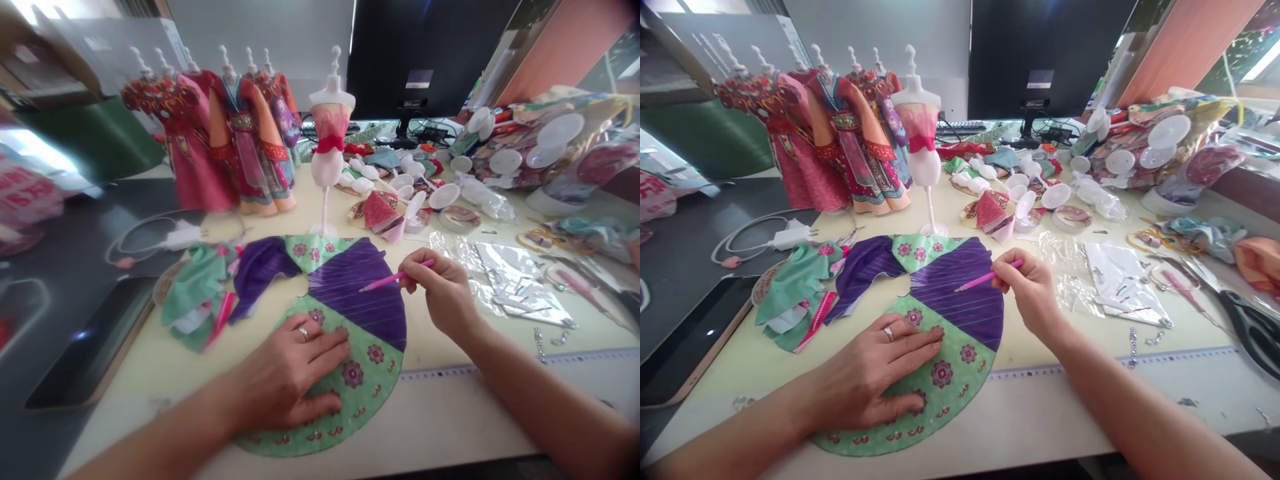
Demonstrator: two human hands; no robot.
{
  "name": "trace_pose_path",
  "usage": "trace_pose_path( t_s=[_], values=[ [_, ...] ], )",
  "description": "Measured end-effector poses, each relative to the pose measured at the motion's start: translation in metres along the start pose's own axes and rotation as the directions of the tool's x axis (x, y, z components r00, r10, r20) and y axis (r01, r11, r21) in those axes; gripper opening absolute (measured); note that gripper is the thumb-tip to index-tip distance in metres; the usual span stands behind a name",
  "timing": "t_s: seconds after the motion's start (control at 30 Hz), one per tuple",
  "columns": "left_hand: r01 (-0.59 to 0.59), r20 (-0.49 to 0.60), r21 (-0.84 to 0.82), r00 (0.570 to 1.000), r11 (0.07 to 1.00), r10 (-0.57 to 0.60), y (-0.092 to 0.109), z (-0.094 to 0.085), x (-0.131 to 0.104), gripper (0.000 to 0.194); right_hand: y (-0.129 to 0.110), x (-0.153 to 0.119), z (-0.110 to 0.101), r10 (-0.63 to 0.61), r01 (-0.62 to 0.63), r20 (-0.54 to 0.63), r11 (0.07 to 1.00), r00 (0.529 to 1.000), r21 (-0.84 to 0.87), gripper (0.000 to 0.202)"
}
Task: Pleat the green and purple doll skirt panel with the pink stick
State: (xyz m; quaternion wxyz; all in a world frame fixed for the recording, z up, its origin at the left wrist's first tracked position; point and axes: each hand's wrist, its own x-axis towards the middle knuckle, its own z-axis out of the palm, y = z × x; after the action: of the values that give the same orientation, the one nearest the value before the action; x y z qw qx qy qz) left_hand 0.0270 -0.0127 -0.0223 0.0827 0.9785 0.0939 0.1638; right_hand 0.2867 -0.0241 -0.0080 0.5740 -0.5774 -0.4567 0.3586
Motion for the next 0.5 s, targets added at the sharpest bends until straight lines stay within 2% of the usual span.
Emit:
trace_pose_path(
  t_s=[0.13,0.27,0.37,0.5],
  values=[
    [0.005,-0.006,-0.011,1.000,1.000,-0.005,0.001,0.001,-0.001,0.046,-0.006,0.007,-0.010,-0.046,0.044,-0.083,0.999,0.995,-0.025,0.012],
    [-0.009,-0.062,-0.031,0.998,0.999,0.007,0.000,0.001,-0.003,0.048,-0.009,0.021,-0.034,-0.136,0.117,-0.220,0.989,0.966,-0.095,0.012],
    [-0.015,-0.065,-0.032,0.998,0.999,0.013,-0.001,0.003,-0.003,0.049,-0.007,0.035,-0.058,-0.215,0.160,-0.306,0.968,0.927,-0.194,0.013],
    [-0.015,-0.059,-0.033,0.998,0.999,0.013,-0.002,0.006,-0.005,0.049,-0.002,0.045,-0.082,-0.291,0.144,-0.351,0.909,0.890,-0.391,0.014]
  ],
)
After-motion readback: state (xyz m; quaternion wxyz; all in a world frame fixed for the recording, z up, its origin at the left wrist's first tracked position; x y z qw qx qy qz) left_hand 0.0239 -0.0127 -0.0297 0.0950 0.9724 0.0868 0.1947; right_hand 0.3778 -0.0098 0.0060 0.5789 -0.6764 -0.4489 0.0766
